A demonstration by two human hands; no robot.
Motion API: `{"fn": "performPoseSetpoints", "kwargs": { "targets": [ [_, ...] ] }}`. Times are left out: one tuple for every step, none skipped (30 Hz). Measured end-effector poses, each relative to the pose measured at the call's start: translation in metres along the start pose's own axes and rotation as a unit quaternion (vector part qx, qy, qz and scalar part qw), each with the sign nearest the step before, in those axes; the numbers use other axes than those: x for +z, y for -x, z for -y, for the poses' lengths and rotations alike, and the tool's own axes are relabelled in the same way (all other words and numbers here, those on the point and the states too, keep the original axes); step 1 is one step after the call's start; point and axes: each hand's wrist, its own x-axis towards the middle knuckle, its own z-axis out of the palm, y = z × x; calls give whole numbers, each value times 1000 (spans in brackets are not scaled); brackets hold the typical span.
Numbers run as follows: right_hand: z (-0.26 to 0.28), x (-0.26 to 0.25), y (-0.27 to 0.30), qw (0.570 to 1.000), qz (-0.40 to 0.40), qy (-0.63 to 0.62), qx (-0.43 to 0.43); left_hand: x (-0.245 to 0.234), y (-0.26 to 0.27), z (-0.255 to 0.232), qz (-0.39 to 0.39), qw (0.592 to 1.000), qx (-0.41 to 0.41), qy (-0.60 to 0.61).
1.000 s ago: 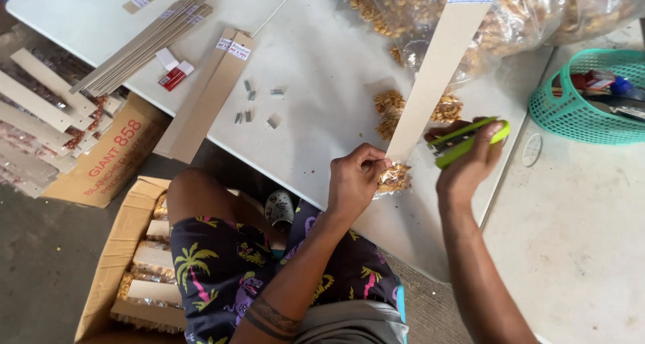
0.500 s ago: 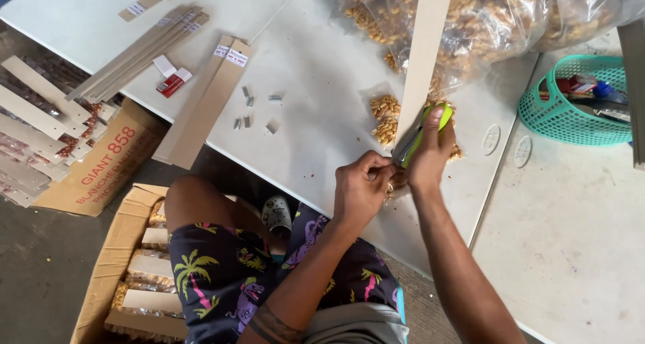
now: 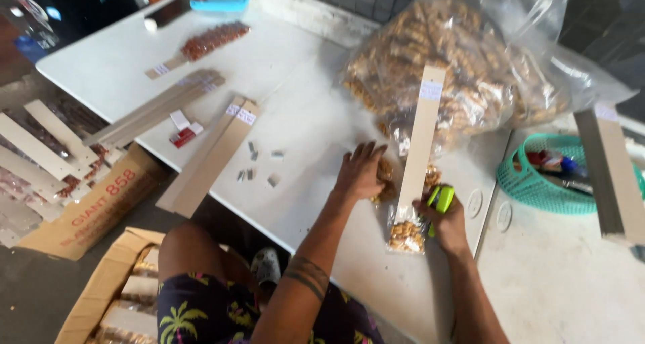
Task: Stapling small plastic bags of nuts onto a cardboard display strip for retail sale.
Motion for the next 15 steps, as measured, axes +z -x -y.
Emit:
{"fn": "performPoseSetpoints", "kwargs": {
  "targets": [
    [-3, 3, 2, 1000, -8, 1, 5, 3, -3, 0, 86, 994, -39, -57],
    [-4, 2, -1, 1000, -5, -1, -4, 10, -6, 3, 78, 994, -38, -60],
    [-7, 2, 0, 1000, -11, 0, 0, 18, -5, 9, 83, 994, -43, -64],
    [-11, 1, 1, 1000, -17, 2, 3, 27, -3, 14, 88, 993, -48, -67],
    [-13, 2, -1, 1000, -16, -5, 9, 17, 12, 17, 93, 992, -52, -73],
    [-16, 3, -4, 1000, -11, -6, -1, 8, 28, 19, 102, 993, -41, -31],
    [-18, 1, -3, 1000, -12, -6, -8, 0, 43, 18, 115, 993, -26, 12],
    [-19, 4, 4, 1000, -17, -12, 1, -11, 60, 15, 125, 992, -28, 8],
    [-17, 6, 4, 1000, -16, -19, -5, -23, 70, 12, 112, 990, -86, 15],
    [-15, 9, 5, 1000, -15, -26, -11, -37, 81, 8, 97, 985, -143, 20],
    [-15, 12, 7, 999, -20, -26, -13, -28, 76, 2, 98, 985, -138, 19],
    [-14, 17, 9, 999, -16, -31, -9, -21, 71, -3, 92, 975, -198, -33],
    [-12, 19, 9, 999, -8, -32, -7, -13, 65, -10, 82, 959, -260, -81],
    [-13, 19, 10, 999, -9, -30, -11, -6, 57, -11, 79, 960, -257, -78],
    [-15, 21, 11, 1000, -8, -23, -6, 1, 52, -10, 73, 964, -253, -45]
  ]
}}
